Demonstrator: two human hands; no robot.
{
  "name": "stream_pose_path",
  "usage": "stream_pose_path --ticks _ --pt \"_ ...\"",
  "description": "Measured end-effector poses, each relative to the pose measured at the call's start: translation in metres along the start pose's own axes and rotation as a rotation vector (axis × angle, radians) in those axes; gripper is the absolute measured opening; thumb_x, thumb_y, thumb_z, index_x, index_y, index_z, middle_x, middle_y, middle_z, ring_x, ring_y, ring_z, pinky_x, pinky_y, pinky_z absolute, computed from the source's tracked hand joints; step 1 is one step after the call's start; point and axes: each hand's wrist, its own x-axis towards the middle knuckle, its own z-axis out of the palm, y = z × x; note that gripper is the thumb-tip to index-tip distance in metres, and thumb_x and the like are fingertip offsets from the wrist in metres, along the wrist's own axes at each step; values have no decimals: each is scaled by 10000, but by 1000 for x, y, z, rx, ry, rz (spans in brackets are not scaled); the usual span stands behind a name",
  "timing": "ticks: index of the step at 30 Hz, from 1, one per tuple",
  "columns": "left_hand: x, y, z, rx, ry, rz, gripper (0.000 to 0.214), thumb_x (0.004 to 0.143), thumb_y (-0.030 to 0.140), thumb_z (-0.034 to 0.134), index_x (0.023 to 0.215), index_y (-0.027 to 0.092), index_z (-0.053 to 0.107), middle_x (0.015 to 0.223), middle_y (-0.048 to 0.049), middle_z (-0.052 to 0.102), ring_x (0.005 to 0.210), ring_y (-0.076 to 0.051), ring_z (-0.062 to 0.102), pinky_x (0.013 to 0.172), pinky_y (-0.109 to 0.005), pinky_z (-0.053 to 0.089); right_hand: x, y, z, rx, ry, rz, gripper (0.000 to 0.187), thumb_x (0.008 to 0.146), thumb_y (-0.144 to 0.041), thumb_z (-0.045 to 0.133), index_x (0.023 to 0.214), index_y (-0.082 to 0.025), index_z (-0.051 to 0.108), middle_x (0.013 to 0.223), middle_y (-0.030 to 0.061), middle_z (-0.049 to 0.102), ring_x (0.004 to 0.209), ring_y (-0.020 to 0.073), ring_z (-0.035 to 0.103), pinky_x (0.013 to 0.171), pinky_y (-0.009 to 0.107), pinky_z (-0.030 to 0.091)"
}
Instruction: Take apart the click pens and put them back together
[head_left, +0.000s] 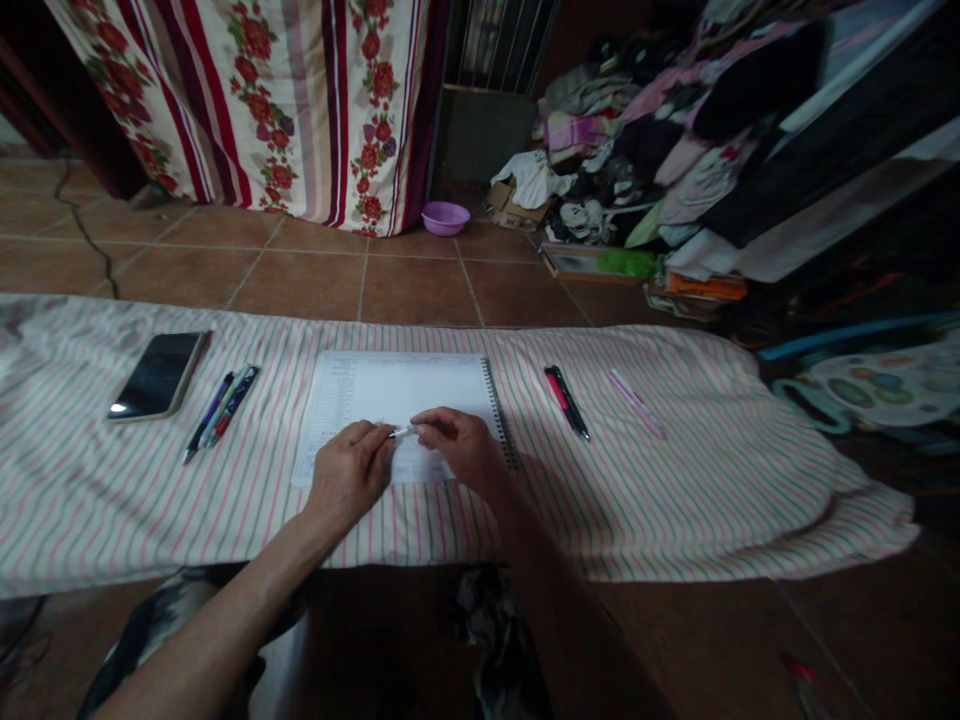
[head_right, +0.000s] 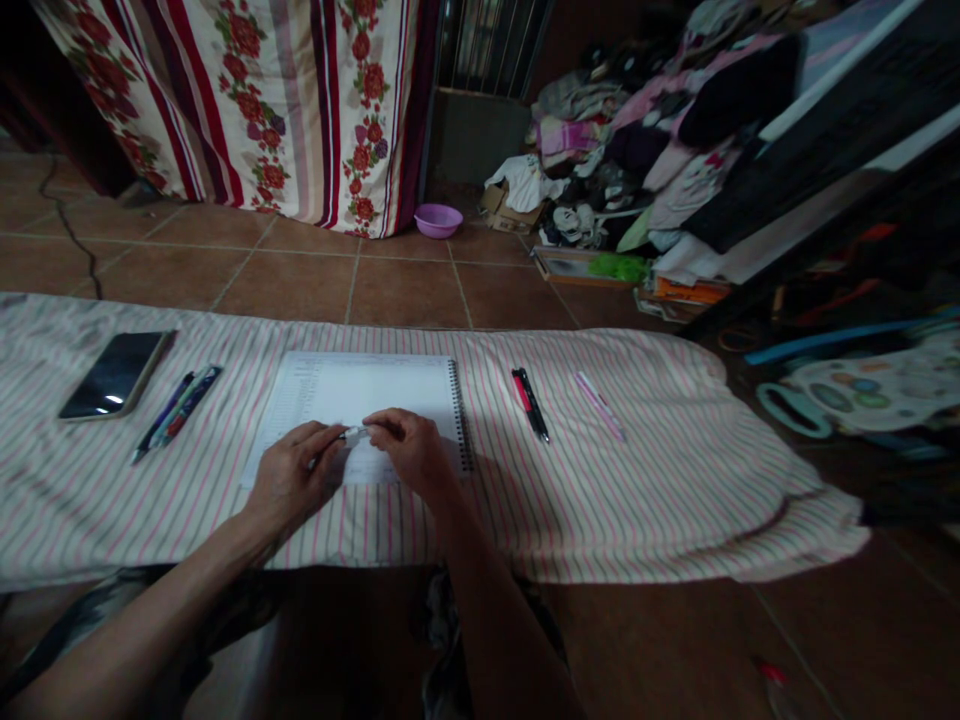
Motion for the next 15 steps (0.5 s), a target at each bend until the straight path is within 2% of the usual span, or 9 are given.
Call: stream_pose_path --ticks 8,15 --pt "-1 0 1 65 52 76 245 868 248 444 976 133 632 761 -56 613 685 -163 556 593 -269 435 0 3 1 -160 -42 -60 158 793 -272 518 762 -169 633 639 -12 596 604 102 541 592 209 408" --pt "-2 0 -1 128 68 154 248 871 221 417 976 138 625 774 -65 617 707 -181 553 608 -290 447 -1 -4 4 -332 -38 -74 334 862 -343 420 612 -170 560 550 -22 547 538 93 502 548 206 346"
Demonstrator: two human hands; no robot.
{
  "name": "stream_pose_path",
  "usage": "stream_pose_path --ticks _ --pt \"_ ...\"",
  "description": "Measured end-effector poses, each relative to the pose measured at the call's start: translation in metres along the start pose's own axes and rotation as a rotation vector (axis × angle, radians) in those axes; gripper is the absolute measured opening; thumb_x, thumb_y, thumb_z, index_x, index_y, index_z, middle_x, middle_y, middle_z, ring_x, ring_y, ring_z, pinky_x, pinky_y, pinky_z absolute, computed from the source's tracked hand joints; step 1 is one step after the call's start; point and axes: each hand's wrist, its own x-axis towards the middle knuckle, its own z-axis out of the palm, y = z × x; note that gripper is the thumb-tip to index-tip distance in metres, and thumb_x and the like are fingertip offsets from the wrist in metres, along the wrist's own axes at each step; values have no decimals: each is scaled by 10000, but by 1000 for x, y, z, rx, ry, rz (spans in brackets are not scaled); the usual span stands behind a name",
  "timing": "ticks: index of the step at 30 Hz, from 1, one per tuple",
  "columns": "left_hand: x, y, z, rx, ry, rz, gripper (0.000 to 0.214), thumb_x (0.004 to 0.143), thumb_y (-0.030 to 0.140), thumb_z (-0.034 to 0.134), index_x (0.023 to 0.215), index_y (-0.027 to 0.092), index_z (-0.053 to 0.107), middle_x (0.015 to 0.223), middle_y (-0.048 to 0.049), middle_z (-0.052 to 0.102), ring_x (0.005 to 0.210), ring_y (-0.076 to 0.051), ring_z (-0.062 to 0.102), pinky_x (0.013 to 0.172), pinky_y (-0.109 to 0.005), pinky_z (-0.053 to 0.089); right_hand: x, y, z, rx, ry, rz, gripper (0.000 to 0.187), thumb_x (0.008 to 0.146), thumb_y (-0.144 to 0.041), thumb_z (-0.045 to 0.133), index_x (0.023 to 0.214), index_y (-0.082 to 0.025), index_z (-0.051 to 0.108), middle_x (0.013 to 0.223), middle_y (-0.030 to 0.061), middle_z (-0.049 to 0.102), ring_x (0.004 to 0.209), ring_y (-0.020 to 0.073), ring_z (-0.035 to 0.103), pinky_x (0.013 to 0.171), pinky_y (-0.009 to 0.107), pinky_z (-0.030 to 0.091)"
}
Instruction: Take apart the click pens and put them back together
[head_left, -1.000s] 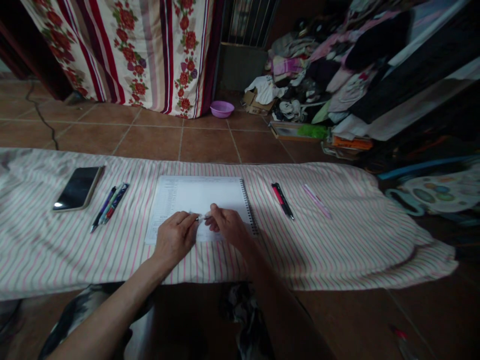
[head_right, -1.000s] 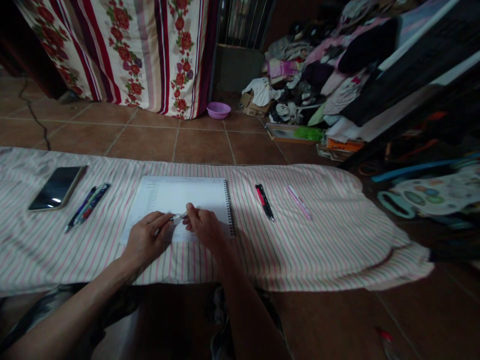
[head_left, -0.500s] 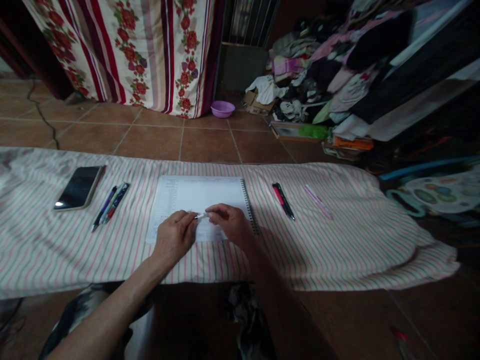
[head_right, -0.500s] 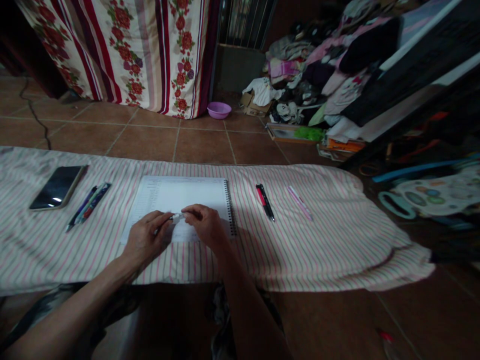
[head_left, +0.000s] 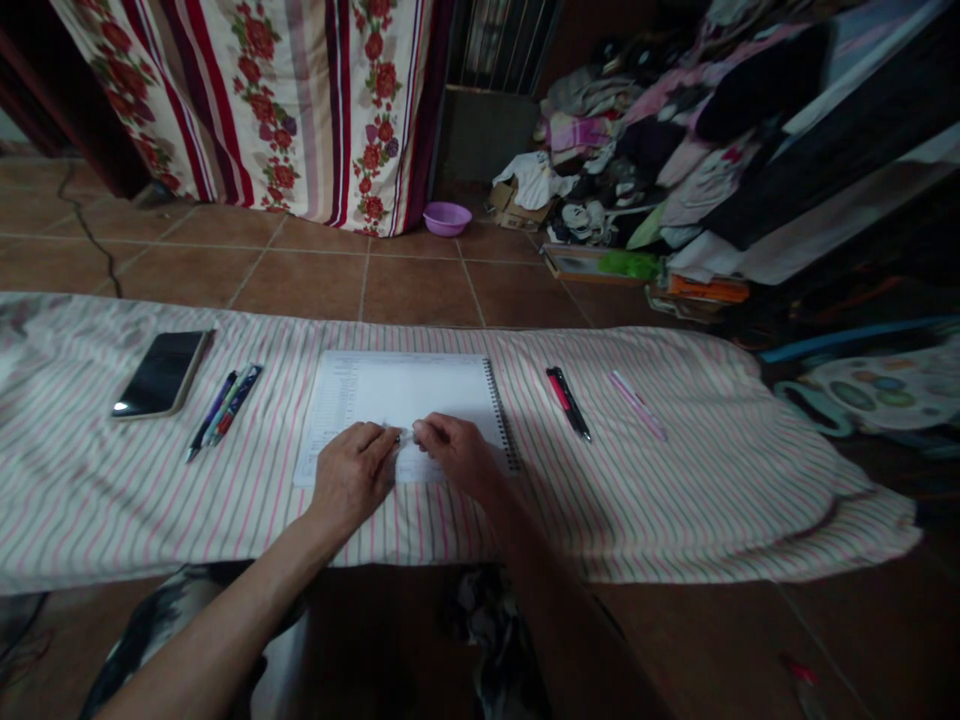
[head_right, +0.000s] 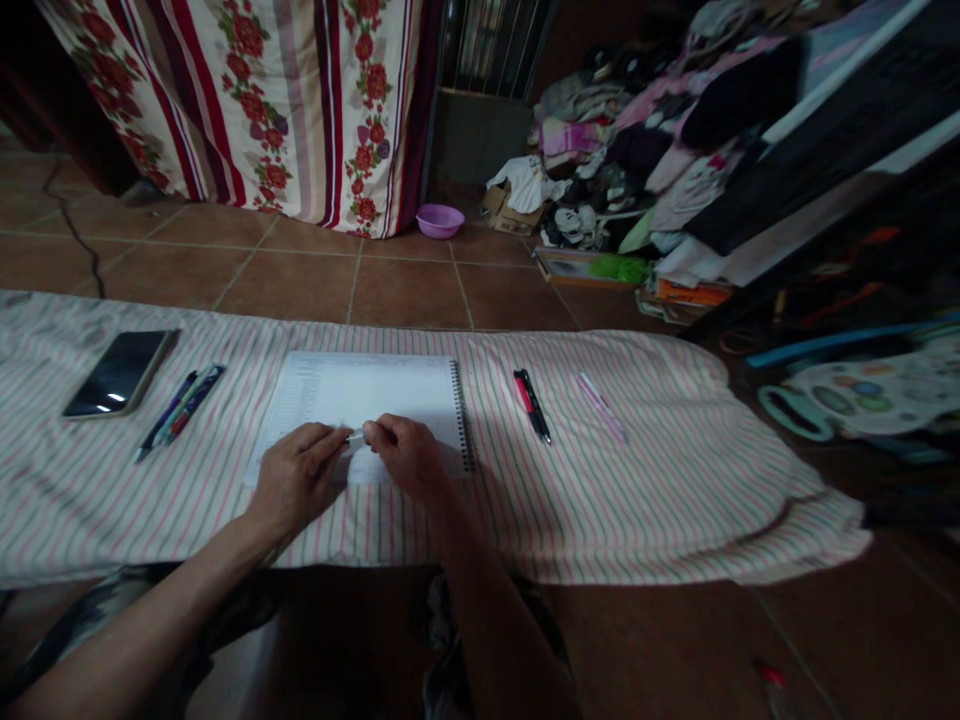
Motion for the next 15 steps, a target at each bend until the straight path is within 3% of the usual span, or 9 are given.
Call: stream_pose_path --ticks 8,15 --pt "1 1 1 -28 -10 -34 240 872 242 429 972 146 625 774 -57 622 705 -173 558 616 -284 450 2 -5 5 -37 23 71 399 873 -372 396 583 -174 586 535 3 596 520 107 544 557 217 370" --pt "1 0 3 -72 -61 -142 263 873 273 426 982 145 629 780 -50 621 712 -171 571 607 -275 443 1 5 4 196 66 67 274 832 -348 476 949 -176 654 689 24 667 642 133 615 632 242 459"
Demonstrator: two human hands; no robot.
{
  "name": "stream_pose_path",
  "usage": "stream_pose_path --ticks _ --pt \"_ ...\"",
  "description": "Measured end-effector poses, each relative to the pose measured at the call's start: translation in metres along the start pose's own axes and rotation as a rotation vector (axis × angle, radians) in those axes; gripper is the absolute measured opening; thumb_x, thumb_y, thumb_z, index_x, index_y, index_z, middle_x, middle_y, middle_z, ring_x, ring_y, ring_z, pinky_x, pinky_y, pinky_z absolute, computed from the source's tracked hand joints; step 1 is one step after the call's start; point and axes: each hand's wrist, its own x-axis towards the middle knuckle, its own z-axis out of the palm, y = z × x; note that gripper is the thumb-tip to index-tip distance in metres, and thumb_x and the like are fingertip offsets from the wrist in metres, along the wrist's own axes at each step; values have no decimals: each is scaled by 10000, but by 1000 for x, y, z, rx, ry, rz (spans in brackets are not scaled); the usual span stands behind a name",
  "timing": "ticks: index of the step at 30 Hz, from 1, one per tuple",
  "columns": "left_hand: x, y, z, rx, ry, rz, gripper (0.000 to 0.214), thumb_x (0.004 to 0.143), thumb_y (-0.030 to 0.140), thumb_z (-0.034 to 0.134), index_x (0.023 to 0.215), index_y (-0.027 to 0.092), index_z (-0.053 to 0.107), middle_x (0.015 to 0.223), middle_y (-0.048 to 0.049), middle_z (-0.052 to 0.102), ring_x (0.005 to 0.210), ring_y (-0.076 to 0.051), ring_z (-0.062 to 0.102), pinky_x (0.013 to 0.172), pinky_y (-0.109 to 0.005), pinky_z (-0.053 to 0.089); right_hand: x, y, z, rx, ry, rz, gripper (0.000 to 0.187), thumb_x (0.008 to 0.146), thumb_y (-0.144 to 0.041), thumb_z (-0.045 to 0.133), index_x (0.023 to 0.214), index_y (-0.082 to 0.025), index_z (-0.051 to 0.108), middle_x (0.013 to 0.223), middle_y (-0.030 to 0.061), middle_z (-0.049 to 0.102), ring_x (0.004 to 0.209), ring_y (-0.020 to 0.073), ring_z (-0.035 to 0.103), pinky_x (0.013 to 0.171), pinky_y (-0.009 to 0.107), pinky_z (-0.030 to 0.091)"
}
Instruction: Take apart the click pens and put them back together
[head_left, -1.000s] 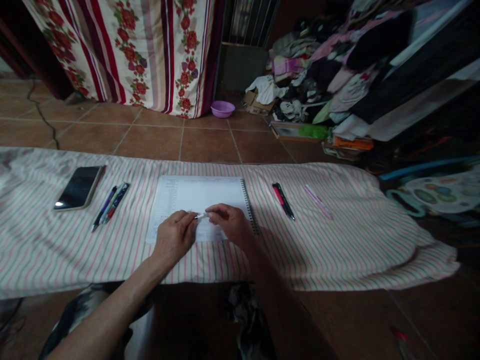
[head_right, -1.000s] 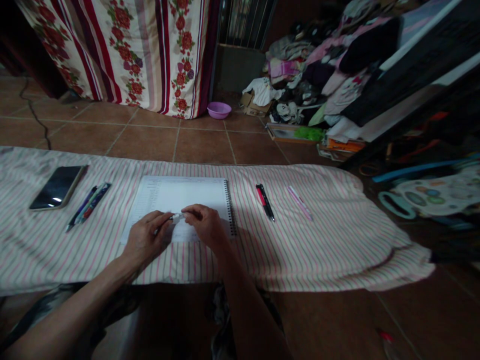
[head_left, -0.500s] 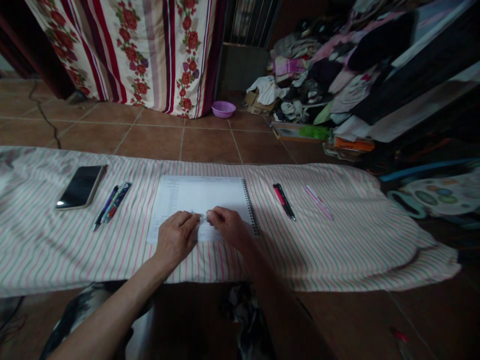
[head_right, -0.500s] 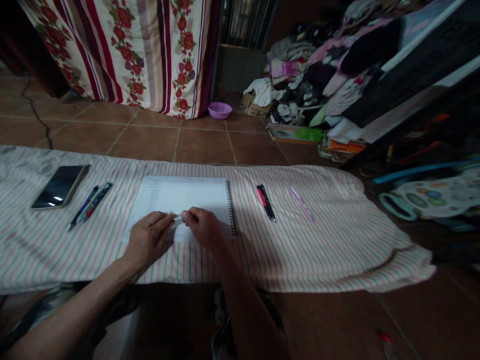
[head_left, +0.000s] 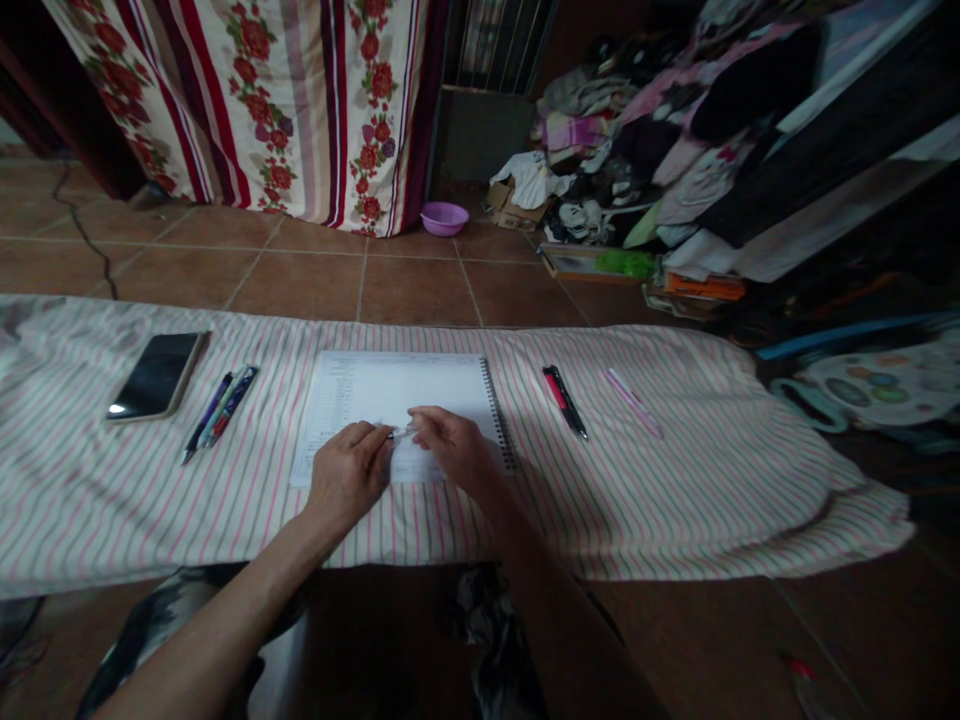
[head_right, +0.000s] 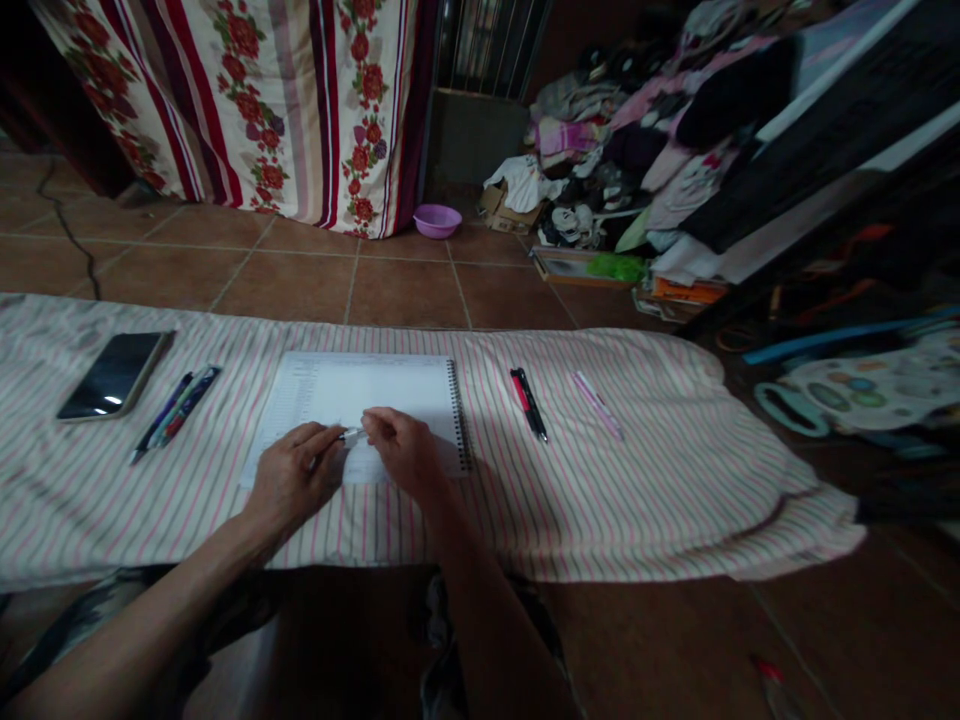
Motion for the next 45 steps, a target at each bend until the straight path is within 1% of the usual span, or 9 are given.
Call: stream_pose_path --ticks 2,5,16,21,25,29,33,38,45 --pt "0 0 0 -13 -4 -22 272 875 281 417 978 145 630 777 -49 624 714 -172 577 611 -274 447 0 3 0 90 5 -22 266 783 -288 535 1000 -177 641 748 28 677 656 130 612 642 246 476" --pt "1 0 -2 -29 -25 -50 279 881 289 398 965 159 630 772 -41 627 714 -167 585 614 -268 453 0 3 0 134 11 -43 231 741 -221 560 942 -173 665 784 36 678 683 131 609 651 247 480" --pt "0 -2 -2 -9 -8 -26 280 880 291 405 969 154 633 773 -46 629 706 -168 584 601 -270 452 0 -2 -1 1 -18 -76 144 764 -235 551 818 -177 672 695 11 652 629 116 578 612 221 442" --pt "-2 -1 -1 34 53 54 254 871 271 431 981 152 626 775 -55 631 698 -169 573 596 -275 451 0 -6 -3 -118 -44 -96 168 796 -267 520 749 -172 650 636 -6 616 592 105 536 590 209 400" --pt "-3 -1 -1 48 74 127 249 868 246 431 994 140 617 789 -71 629 712 -179 569 616 -292 459 -1 -10 -2 -248 -49 -88 290 837 -292 450 618 -168 593 555 -20 562 541 92 489 549 202 349" --pt "-2 -2 -2 65 65 130 254 873 237 418 1002 137 612 803 -75 633 734 -189 574 630 -299 461 0 -11 2 -301 -22 -69 342 865 -307 411 599 -166 573 532 -19 551 527 89 495 536 205 326" --pt "0 -6 -5 65 40 74 257 873 256 425 995 138 617 812 -69 639 732 -186 587 632 -291 463 1 -10 5 -153 -23 -80 327 868 -336 420 659 -165 605 590 -1 593 578 102 551 558 204 367" --pt "4 -13 -8 55 40 -15 273 882 251 396 975 140 627 782 -58 640 709 -177 597 616 -278 468 8 -8 11 148 19 -46 212 802 -246 506 936 -154 641 706 13 640 614 102 581 589 207 437" --pt "6 -14 -10 29 23 -66 286 881 261 379 964 149 629 760 -49 642 640 -153 596 548 -254 448 14 -11 20 240 -6 -21 214 748 -151 531 908 -156 673 670 2 633 594 89 554 576 201 448"
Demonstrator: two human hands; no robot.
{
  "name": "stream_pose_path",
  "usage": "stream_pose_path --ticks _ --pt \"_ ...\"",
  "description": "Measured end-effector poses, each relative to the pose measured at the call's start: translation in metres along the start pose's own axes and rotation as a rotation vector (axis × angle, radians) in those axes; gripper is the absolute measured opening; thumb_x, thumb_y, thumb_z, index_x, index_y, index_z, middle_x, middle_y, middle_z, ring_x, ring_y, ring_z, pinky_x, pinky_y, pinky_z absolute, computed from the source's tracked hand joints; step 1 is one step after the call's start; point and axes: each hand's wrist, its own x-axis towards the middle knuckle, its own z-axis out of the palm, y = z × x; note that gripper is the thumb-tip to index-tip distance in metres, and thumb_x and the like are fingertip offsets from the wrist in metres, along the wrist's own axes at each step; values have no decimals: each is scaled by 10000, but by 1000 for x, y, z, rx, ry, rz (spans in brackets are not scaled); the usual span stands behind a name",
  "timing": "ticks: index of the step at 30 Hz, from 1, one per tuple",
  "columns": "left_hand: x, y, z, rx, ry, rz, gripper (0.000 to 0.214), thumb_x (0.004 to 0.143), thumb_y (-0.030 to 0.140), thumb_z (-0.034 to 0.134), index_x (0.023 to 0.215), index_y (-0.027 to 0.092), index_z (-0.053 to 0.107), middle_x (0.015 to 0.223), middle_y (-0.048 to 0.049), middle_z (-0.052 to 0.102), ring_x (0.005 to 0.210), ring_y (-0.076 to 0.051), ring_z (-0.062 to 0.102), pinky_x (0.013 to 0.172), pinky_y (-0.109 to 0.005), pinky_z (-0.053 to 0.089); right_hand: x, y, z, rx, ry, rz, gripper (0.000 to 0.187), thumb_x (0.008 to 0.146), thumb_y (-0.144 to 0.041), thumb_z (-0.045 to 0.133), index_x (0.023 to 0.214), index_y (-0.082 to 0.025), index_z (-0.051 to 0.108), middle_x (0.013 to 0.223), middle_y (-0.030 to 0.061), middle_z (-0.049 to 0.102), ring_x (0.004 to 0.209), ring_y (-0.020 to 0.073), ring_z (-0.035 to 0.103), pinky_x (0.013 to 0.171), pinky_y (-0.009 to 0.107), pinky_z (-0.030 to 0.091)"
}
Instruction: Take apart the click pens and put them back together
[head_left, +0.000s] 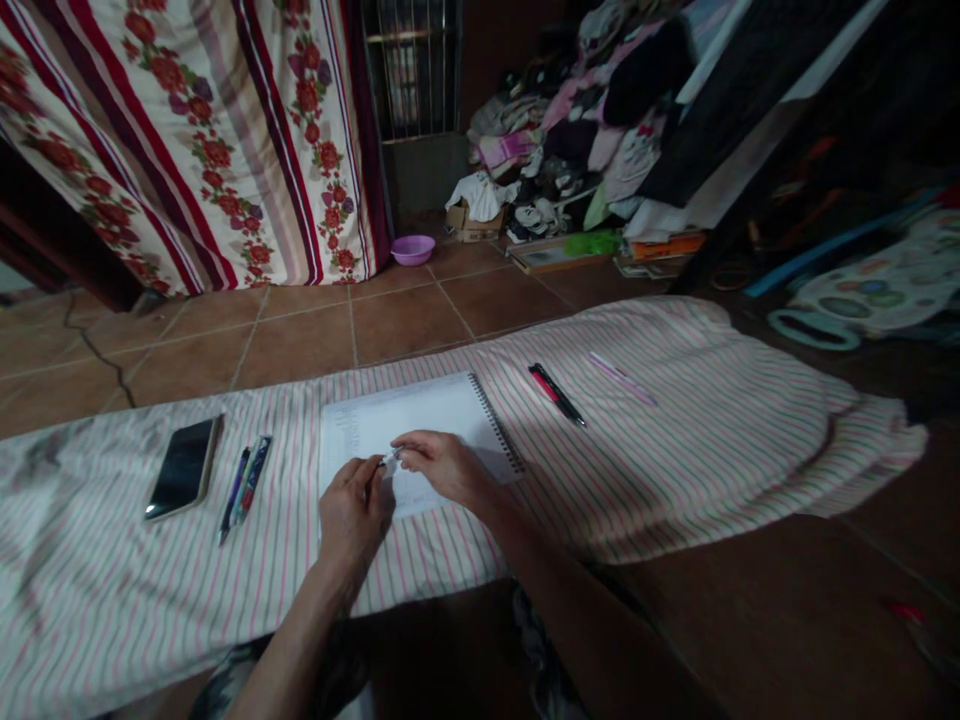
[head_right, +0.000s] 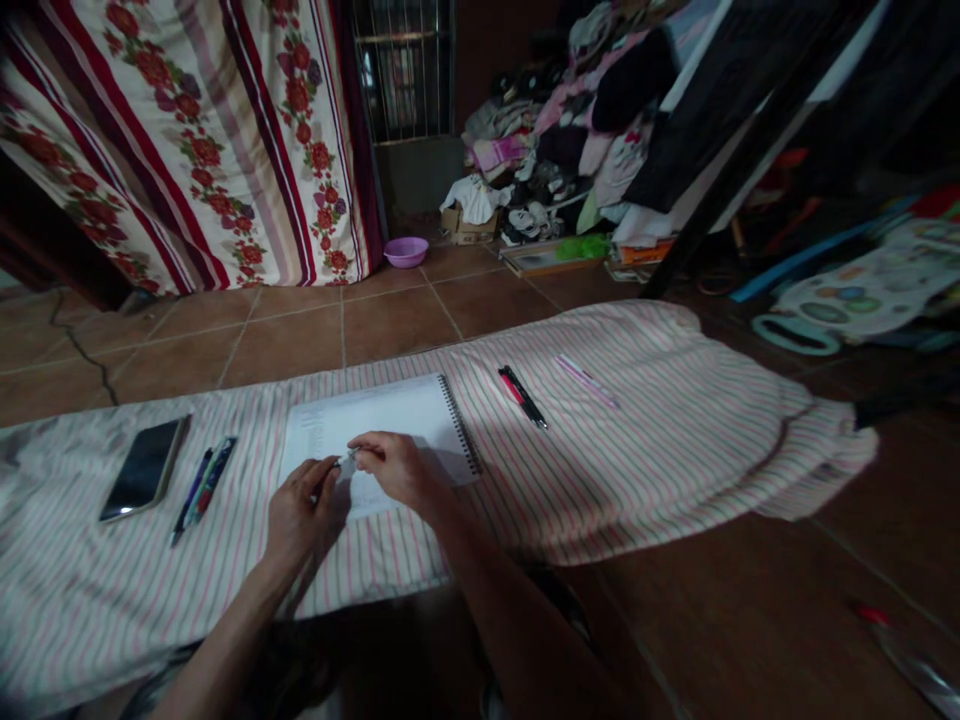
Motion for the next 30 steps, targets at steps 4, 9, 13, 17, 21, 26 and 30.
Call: stream_pose_path --ticks 4,9,13,17,21,26,30 --pt "0 -1 -2 5 3 30 276 878 243 379 952 160 631 761 -48 647 652 -157 599 562 -259 454 2 2 0 -15 -7 17 178 747 -175 543 857 -156 682 618 -9 617 574 92 554 558 203 441" --pt "-2 -5 -2 38 11 68 267 879 247 391 959 155 628 763 -53 646 695 -175 602 589 -267 462 3 6 0 -7 -42 31 166 744 -205 557 838 -150 682 618 -5 624 574 96 561 565 209 438" --pt "-5 -6 -1 44 26 91 265 877 249 405 979 142 625 795 -69 648 716 -182 596 619 -279 467 2 3 -1 -55 -54 7 152 748 -186 555 821 -146 682 608 -9 612 574 93 548 559 198 420" --pt "-6 -6 -1 59 33 118 253 873 250 415 983 155 622 805 -70 645 724 -180 592 622 -279 465 -1 -2 -4 -197 -73 -42 144 769 -173 538 783 -153 680 603 -18 610 568 87 531 558 189 392" --pt "-7 -6 1 100 33 166 244 868 238 420 1000 166 613 818 -67 641 734 -183 588 632 -285 461 -3 -7 -7 -358 -66 -87 163 802 -206 519 745 -158 665 609 -19 613 560 84 511 547 189 355" --pt "-7 -5 3 114 36 194 248 862 222 418 1017 159 601 825 -74 638 744 -194 581 641 -297 457 -5 -10 -8 -455 -46 -87 193 815 -212 496 707 -145 641 602 -12 599 550 85 487 528 196 327" --pt "-4 -4 1 80 31 140 254 875 238 404 999 158 610 812 -67 639 739 -188 585 640 -290 456 -5 -8 -9 -337 -63 -93 191 819 -215 488 744 -146 650 596 -13 598 556 91 519 541 198 366"
